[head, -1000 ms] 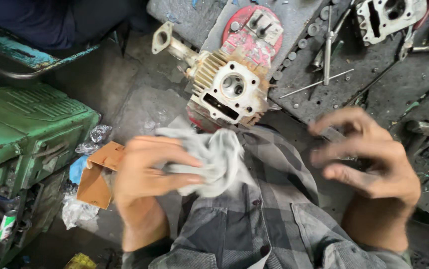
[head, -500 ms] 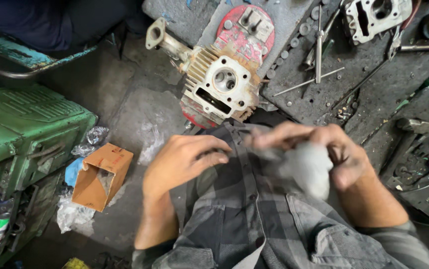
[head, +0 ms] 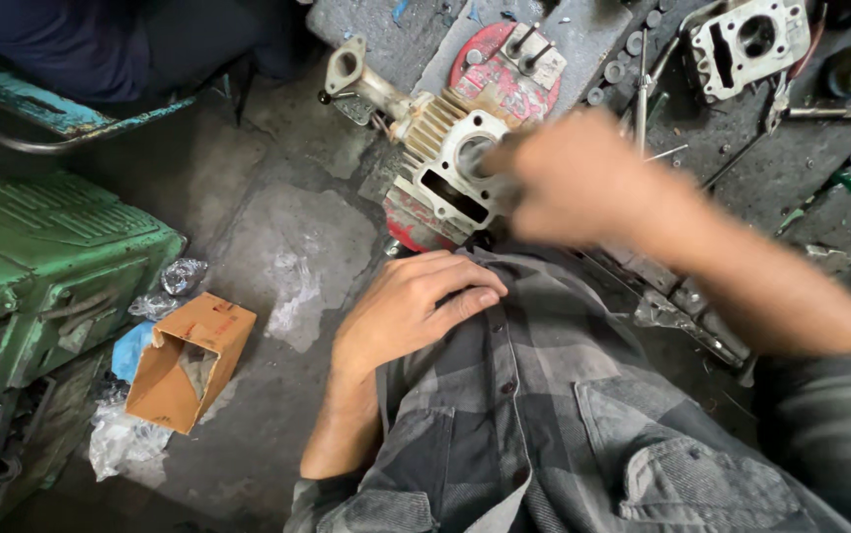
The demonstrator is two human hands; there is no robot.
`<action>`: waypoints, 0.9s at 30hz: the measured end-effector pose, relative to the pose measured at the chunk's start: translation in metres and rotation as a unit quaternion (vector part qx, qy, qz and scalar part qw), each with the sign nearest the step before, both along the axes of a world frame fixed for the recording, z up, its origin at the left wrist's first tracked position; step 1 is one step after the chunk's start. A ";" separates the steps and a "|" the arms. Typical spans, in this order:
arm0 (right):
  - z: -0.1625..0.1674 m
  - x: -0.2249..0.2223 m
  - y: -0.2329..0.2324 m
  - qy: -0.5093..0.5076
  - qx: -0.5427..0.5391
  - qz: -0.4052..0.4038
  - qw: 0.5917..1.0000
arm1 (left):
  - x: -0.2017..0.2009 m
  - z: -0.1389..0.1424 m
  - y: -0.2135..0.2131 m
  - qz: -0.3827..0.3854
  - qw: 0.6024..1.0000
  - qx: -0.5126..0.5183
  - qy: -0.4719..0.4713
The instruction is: The person wipes a small engine cylinder head with a cloth, then uses a metal tool to work inside the cylinder bore and wipes the part again. They then carry the cylinder head to a machine in a darker corner of the workshop and continue working on it there.
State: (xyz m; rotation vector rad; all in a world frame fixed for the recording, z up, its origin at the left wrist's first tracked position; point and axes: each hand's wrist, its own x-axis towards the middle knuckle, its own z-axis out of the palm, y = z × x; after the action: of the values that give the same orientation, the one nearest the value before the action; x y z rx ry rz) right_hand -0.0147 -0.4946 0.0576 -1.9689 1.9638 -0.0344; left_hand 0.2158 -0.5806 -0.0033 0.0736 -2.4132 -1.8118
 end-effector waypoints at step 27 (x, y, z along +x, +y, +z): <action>0.000 0.005 0.038 0.068 -0.227 0.018 0.971 | 0.045 -0.025 -0.011 0.128 0.979 0.154 -0.026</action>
State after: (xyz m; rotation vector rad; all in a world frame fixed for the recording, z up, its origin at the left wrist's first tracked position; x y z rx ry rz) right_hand -0.0094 -0.4562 0.0577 -2.3408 2.1541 -0.3816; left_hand 0.2608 -0.5911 -0.0284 0.4431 -2.0191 -2.0586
